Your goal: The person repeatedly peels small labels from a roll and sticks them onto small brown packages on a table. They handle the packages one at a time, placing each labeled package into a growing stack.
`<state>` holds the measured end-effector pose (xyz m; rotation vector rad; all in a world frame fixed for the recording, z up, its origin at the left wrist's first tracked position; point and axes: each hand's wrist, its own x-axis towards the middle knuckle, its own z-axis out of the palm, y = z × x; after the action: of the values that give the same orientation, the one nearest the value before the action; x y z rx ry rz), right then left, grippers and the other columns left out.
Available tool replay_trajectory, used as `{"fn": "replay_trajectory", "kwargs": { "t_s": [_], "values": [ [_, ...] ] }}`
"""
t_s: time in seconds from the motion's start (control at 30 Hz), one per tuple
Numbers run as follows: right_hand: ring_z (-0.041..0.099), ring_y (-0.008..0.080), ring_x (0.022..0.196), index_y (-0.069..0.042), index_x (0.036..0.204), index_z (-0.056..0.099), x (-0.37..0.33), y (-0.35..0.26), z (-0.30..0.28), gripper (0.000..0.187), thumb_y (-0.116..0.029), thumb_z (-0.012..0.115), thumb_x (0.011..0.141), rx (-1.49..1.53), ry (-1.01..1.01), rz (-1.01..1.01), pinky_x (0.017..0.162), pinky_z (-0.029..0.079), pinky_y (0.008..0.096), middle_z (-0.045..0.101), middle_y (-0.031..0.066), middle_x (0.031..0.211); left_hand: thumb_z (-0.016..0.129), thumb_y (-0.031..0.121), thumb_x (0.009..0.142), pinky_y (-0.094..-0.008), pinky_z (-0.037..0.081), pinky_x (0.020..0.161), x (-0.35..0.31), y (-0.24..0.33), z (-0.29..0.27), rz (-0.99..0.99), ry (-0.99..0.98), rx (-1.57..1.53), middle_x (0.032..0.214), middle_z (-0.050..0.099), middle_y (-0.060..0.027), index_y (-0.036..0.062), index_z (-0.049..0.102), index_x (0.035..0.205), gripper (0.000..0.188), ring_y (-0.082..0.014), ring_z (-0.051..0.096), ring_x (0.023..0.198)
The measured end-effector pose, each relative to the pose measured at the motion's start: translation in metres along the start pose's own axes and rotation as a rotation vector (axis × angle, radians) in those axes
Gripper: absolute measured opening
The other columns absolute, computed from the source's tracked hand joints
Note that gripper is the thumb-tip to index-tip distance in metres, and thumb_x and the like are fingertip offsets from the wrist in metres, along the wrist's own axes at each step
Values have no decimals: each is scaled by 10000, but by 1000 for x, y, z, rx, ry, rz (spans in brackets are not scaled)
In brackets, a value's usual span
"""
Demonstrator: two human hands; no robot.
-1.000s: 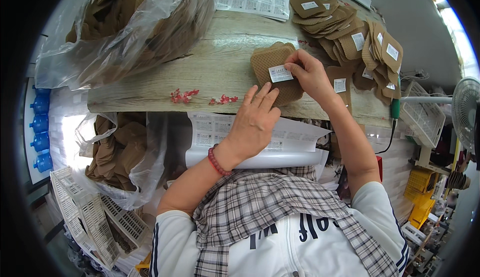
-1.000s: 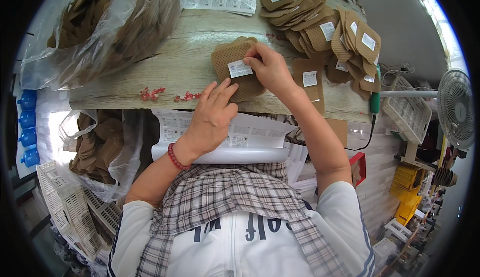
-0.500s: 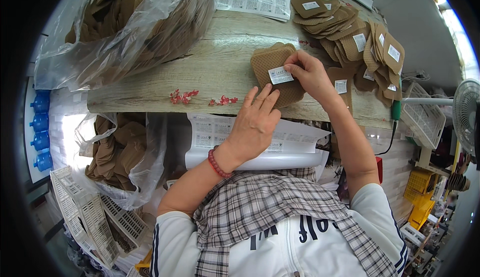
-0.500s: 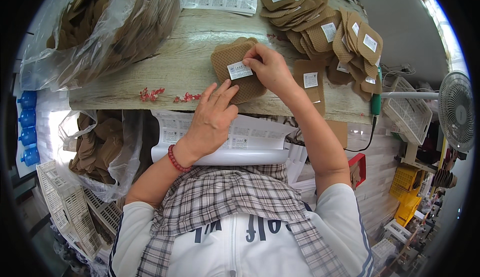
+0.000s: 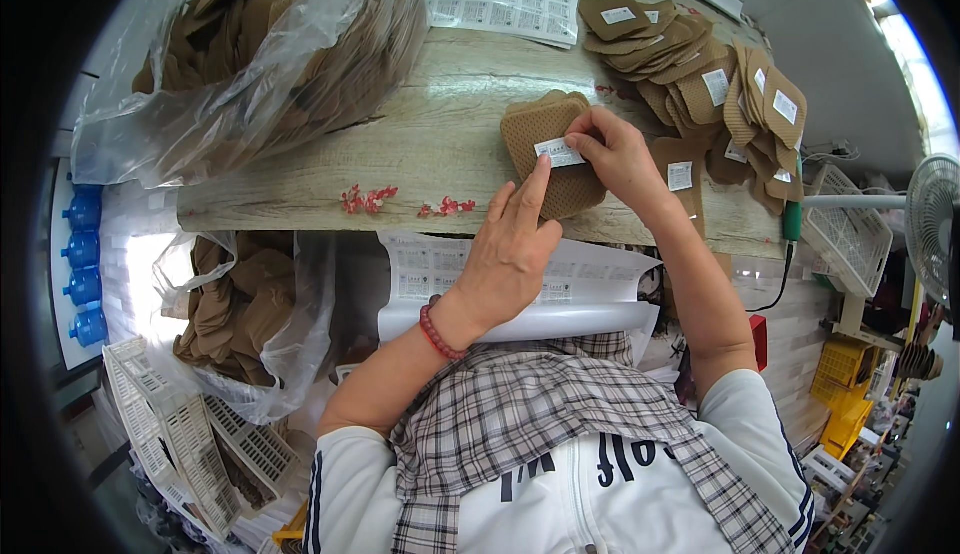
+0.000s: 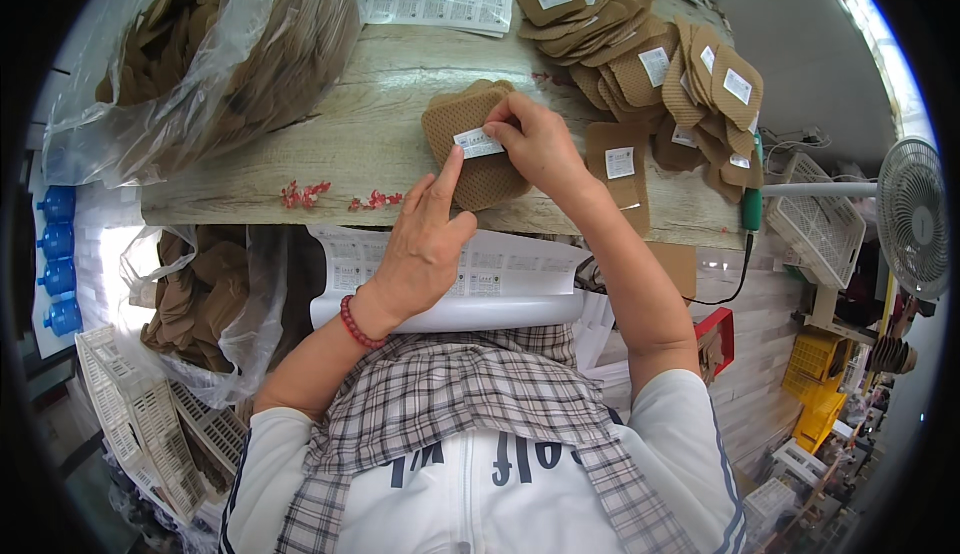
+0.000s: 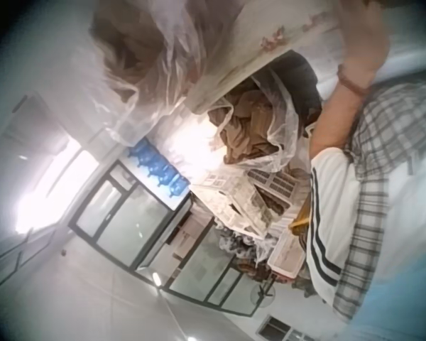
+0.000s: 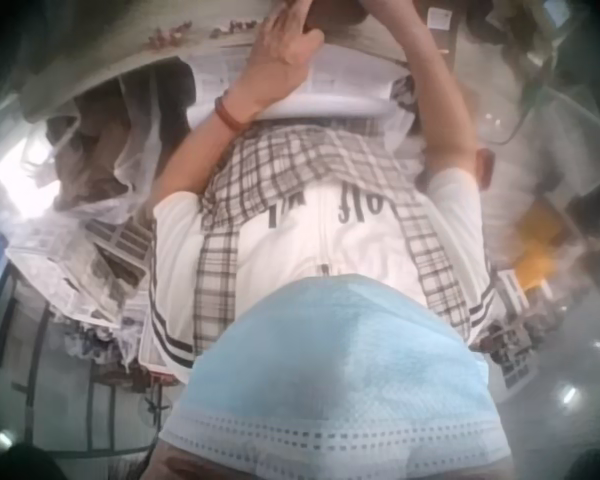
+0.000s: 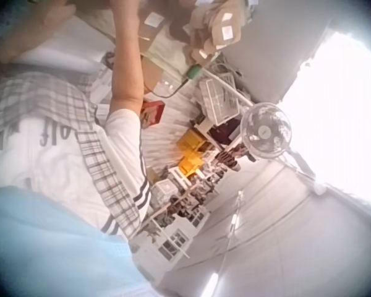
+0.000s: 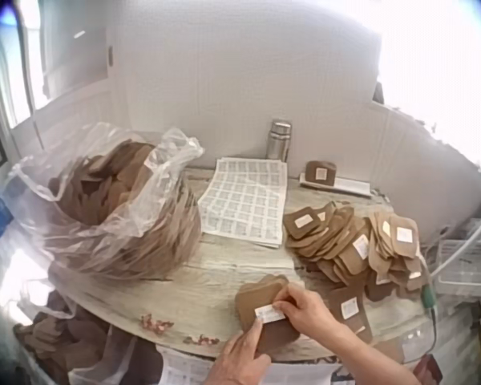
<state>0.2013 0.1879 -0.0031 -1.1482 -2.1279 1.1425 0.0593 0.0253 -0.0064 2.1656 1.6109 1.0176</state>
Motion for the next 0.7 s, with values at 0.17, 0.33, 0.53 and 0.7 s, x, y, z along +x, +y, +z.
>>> {"fn": "replay_trajectory", "kwargs": {
  "t_s": [0.17,0.33,0.53,0.7],
  "values": [
    [619,216,738,2,912,642,-1,0,1,118,-97,695,875,6,3,11,709,492,354,679,125,810,528,4,836,-523,318,1121,-1,-3,5,22,-38,75,1451,400,-308,-20,554,793,55,-410,431,1331],
    [637,266,750,0,903,636,-2,2,3,116,-97,692,873,-2,22,-21,710,497,369,676,148,818,529,-2,824,-521,311,1125,-2,-3,8,38,-28,115,1420,435,-301,-20,545,783,47,-417,419,1348],
    [635,336,788,-9,915,618,-6,-1,8,103,-82,674,870,-101,69,-132,707,497,408,652,160,821,535,4,825,-524,283,1152,1,-3,7,25,-57,146,1406,447,-295,-25,556,794,47,-419,402,1365],
    [627,350,856,-40,1096,591,-13,-1,14,224,-70,643,881,-278,124,-246,718,504,434,619,140,894,534,-18,827,-542,271,1167,8,-6,6,31,-63,95,1348,478,-279,-36,559,801,40,-432,378,1380]
  ]
}}
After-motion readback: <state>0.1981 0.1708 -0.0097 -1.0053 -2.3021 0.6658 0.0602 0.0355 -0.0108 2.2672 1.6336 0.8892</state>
